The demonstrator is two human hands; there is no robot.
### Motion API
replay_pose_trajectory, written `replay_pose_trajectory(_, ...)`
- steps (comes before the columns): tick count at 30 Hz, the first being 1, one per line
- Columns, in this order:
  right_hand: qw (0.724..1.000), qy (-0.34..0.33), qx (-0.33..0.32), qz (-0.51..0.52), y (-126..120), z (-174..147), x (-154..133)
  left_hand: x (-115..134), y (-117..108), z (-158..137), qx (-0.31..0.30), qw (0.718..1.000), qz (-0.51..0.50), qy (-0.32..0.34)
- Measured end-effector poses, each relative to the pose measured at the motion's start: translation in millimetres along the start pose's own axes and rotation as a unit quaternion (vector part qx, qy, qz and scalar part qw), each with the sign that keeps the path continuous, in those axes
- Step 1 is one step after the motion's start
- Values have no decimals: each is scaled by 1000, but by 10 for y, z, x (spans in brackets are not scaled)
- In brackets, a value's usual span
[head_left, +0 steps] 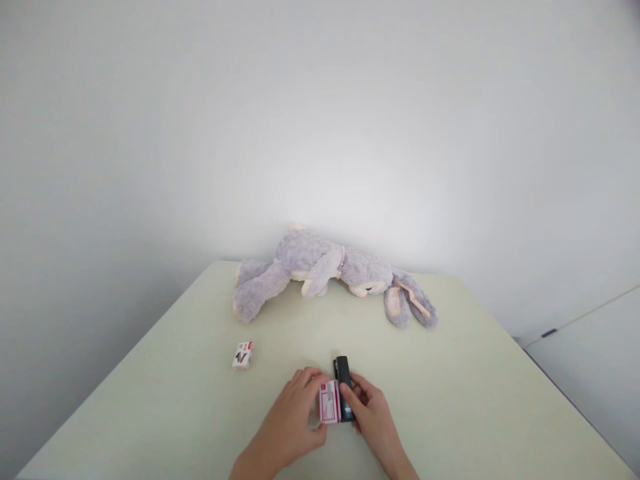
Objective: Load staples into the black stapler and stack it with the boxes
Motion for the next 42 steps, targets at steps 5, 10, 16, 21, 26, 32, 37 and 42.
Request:
replay_pose_trajectory(5, 1000, -3, 7, 9, 7, 13, -14, -14, 151, 169, -26, 999, -9, 16)
replay_pose_trajectory(10, 998, -22, 63, 13, -73, -153, 1, -246, -100, 60, 56, 998, -13, -21)
replay_pose_trajectory(16, 961, -150, 160, -166, -114, -518, 196, -1125, -1338, -405, 330, 909, 38, -252)
replay_pose_trajectory(21, 920, -194, 104, -325, 76, -462, 305, -1307, -1252, -182, 264, 929, -1, -259)
replay_pose_trajectory(26, 901, -199, 104, -372, 130, -401, 256, -923, -378, 338, 193, 960, -65, -192)
replay_pose_trajectory(32, 907, -194, 91, -362, 109, -397, 222, -565, 88, 503, 153, 971, -112, -143)
replay_pose_trajectory(37, 914, -193, 80, -349, 82, -375, 159, -526, 159, 370, 143, 969, -141, -141)
replay_pose_trajectory(42, 917, -184, 44, -350, 80, -374, 120, -546, 255, 234, 144, 962, -177, -152)
Point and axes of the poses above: each hand's wrist, its own z-axis towards the middle knuckle, its own y-axis out of the palm, x = y × z, the point moved 5 cm from there along z, towards the middle knuckle, and after that the axes turned 10 degrees about -z, right-handed, at the moved point
